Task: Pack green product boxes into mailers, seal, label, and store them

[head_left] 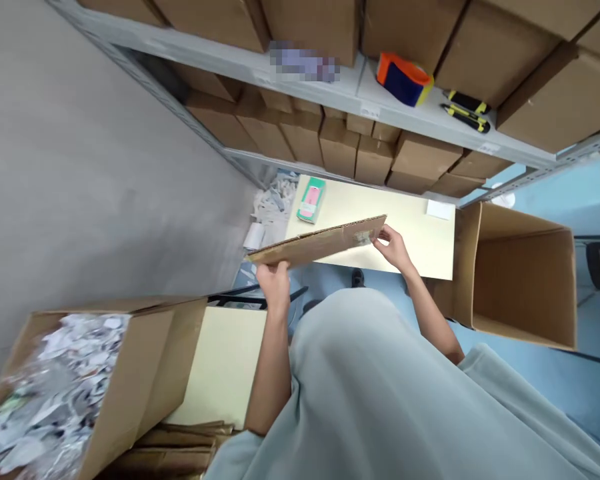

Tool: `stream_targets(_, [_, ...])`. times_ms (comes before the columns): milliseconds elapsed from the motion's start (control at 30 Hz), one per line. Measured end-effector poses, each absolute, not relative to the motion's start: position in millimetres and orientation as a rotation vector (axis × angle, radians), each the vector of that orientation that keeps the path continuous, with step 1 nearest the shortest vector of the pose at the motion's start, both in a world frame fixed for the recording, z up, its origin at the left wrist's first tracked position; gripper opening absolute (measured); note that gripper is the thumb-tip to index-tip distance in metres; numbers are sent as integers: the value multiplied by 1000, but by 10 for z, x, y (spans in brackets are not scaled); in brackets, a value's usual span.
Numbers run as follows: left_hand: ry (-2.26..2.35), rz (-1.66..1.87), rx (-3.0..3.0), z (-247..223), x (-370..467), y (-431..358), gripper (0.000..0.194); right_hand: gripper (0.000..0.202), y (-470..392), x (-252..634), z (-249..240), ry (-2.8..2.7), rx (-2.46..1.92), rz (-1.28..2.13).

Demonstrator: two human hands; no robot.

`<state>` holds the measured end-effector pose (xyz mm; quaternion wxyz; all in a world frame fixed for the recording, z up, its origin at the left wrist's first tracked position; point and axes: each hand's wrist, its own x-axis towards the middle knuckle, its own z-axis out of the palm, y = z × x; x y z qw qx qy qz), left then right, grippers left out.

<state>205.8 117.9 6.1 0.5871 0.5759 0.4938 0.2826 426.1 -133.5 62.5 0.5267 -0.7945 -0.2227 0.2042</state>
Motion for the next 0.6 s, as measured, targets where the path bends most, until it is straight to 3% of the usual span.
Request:
stream_targets(233, [924,410,1393,-277,3152,1137,50,25,-1616,4613,112,-231,-2050,498])
stream_targets(600, [548,-39,1456,-315,3901,1427,29,41,-1431,4483,-22,168,-2167,476])
